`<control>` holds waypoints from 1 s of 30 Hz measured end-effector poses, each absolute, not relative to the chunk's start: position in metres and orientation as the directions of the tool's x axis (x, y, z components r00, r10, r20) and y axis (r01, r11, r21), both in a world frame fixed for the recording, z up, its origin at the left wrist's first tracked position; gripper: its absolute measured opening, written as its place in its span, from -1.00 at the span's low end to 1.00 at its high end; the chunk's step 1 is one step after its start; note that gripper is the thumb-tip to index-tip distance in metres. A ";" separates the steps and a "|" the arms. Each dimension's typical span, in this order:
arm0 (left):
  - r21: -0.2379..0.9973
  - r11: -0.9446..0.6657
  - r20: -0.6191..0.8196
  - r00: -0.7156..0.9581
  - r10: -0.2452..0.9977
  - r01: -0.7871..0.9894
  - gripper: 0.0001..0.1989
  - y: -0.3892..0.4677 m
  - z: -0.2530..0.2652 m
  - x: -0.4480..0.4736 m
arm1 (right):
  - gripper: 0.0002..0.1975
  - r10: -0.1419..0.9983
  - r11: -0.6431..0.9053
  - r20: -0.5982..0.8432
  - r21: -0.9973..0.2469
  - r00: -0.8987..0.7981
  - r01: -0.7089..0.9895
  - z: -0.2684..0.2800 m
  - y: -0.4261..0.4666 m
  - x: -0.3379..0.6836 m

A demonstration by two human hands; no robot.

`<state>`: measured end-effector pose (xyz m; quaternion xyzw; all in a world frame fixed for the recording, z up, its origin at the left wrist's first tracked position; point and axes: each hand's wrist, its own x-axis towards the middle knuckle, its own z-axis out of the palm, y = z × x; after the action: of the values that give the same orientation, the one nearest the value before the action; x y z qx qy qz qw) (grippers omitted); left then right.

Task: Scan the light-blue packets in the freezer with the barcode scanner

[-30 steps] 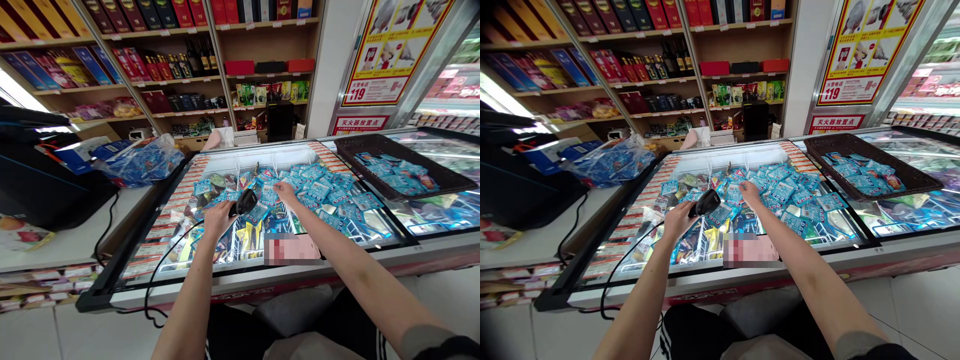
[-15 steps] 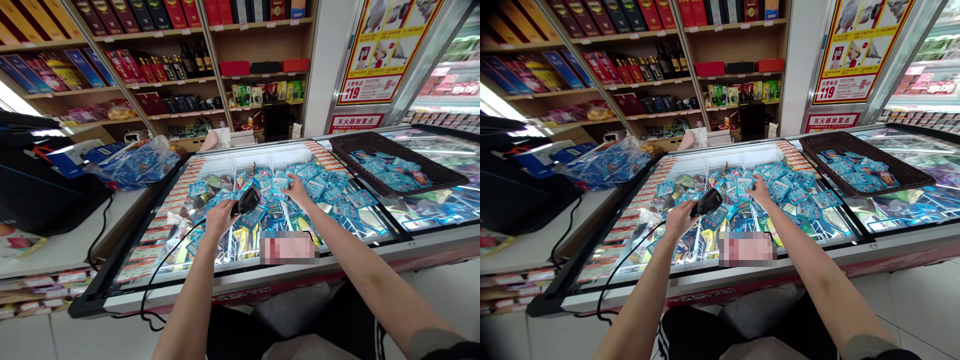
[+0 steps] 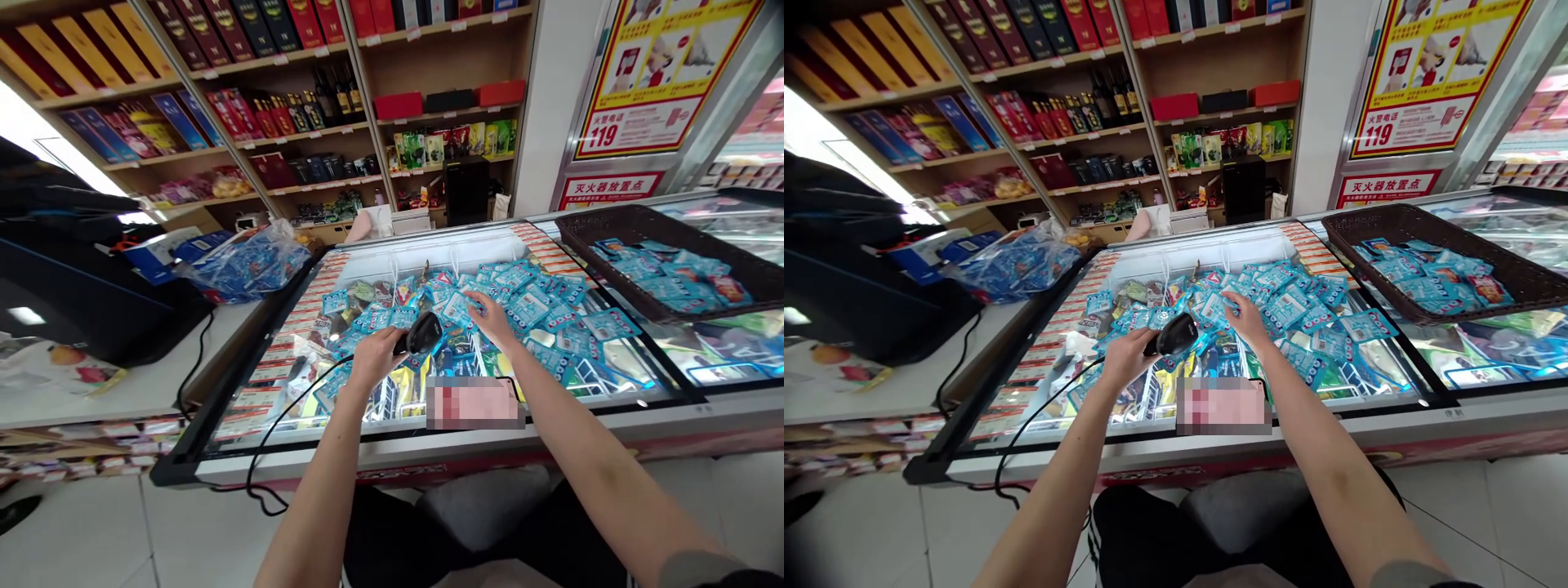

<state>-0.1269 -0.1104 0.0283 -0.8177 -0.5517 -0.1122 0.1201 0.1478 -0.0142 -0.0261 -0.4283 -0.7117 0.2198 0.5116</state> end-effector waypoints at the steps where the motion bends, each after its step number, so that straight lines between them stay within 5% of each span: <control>1: -0.071 -0.358 0.315 0.361 0.878 0.931 -0.65 -0.111 0.028 -0.125 | -0.59 0.831 0.542 0.542 -0.741 -0.123 0.397 -0.027 -0.013 0.149; 30: -0.137 -0.384 0.292 0.407 0.865 0.913 -0.69 -0.105 0.030 -0.115 | -0.68 0.691 0.719 0.664 -0.591 -0.285 0.366 -0.031 -0.005 0.148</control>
<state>-0.1146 -0.1049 0.0304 -0.8273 -0.5374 -0.0860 0.1388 0.1480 -0.0052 -0.0308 -0.3368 -0.7846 0.1646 0.4938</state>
